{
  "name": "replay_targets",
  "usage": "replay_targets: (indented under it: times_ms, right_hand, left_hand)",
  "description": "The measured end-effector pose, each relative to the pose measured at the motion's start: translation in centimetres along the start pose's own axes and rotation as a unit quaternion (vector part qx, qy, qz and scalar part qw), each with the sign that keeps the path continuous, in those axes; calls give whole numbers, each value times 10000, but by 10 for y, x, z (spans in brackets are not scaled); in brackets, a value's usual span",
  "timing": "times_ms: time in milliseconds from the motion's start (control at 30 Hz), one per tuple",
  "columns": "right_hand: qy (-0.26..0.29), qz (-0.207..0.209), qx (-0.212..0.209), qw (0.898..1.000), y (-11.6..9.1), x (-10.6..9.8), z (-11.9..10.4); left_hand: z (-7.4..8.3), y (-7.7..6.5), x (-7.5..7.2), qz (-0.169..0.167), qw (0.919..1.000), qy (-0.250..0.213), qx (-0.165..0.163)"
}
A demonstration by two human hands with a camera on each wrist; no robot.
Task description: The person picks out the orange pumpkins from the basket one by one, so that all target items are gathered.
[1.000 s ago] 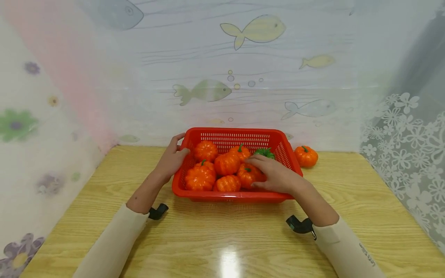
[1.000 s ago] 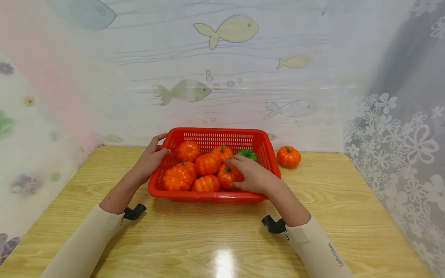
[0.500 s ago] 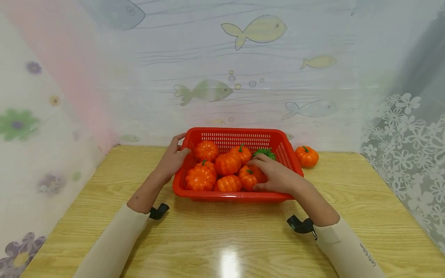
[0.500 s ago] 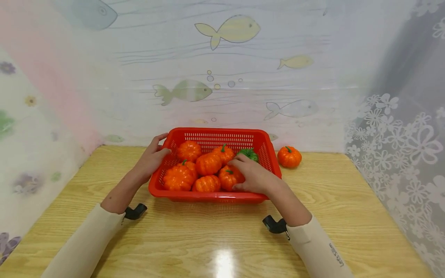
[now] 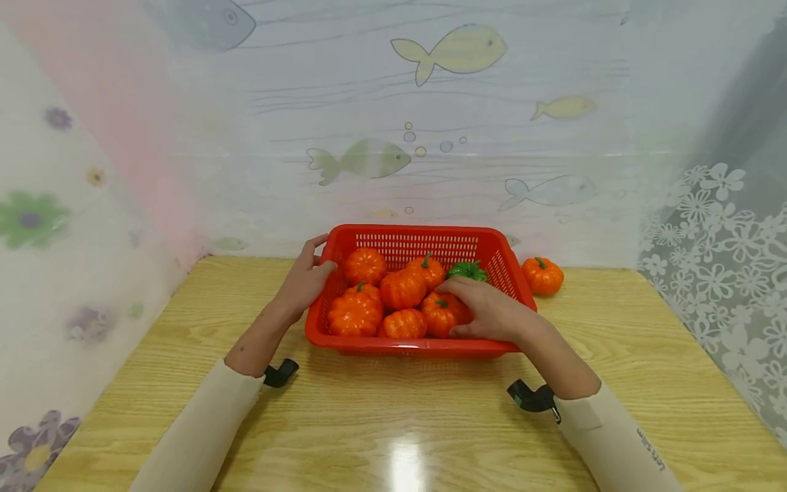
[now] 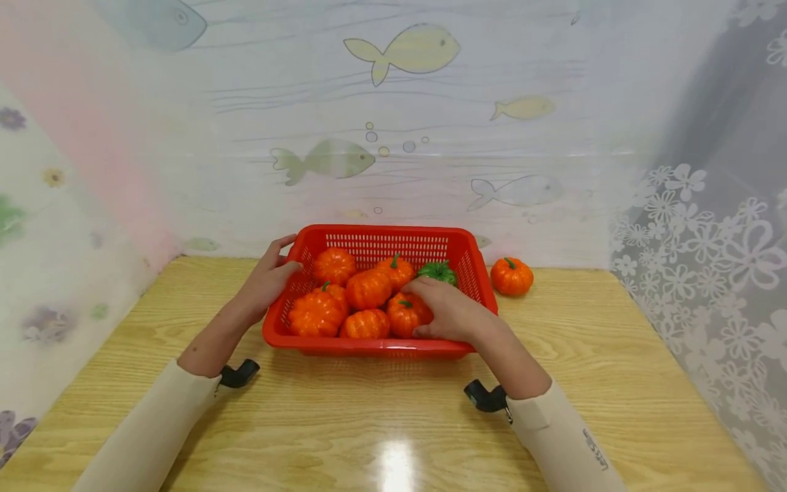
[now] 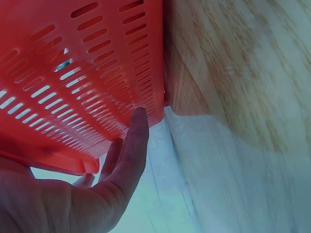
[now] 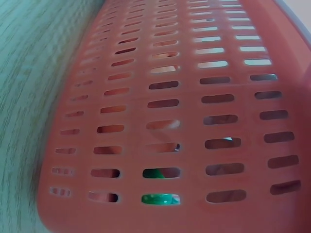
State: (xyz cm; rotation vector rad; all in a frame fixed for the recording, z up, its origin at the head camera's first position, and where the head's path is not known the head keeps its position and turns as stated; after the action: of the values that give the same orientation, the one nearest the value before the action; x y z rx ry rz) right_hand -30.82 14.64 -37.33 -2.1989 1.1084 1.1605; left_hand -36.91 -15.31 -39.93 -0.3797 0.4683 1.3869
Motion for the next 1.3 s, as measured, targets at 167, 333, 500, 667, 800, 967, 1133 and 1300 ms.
replay_targets:
  times_ms: [167,333,500,667,800,967,1133,1300]
  right_hand:
    - [-43,38,-101,9999,-1,-2,-1]
    - [-64,83,-95,9999,-2,-4,-1]
    - [-73,166,-149,9997,-5,-7,-1]
    - [-124,273,-356,9989,-9,-11,-3]
    - [-104,370,-463,9982,-12,-16,-4]
    - [-83,445,-349,9984,-15,-24,-4]
    - [-16,504,-222,9985,-19,-33,-3]
    - [97,589,-234,9979,-23,-41,-3]
  left_hand:
    - [0,0,0,-10,10000,-1,9]
    - [1,0,1,9,10000,53,-29]
    - [0,1,1,26,10000,55,-54]
    - [-1,1,1,36,10000,36,-40]
    - [-1,0,0,46,10000,27,-38]
    - [-1,0,0,64,10000,46,-52]
    - [0,-1,-1,68,10000,24,40]
    - [0,0,0,31,10000,8,50]
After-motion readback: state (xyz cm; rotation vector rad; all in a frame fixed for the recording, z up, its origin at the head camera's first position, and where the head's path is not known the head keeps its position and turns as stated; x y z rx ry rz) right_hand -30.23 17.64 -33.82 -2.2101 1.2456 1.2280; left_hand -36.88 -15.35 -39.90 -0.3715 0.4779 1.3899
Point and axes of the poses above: each hand's wrist, its own y-axis towards the middle knuckle, its own x-axis out of the palm, z = x × y, the point moved 7 cm from there along y, towards the middle knuckle, and after that the axes turned 12 degrees about y, right-handed, at the moved point
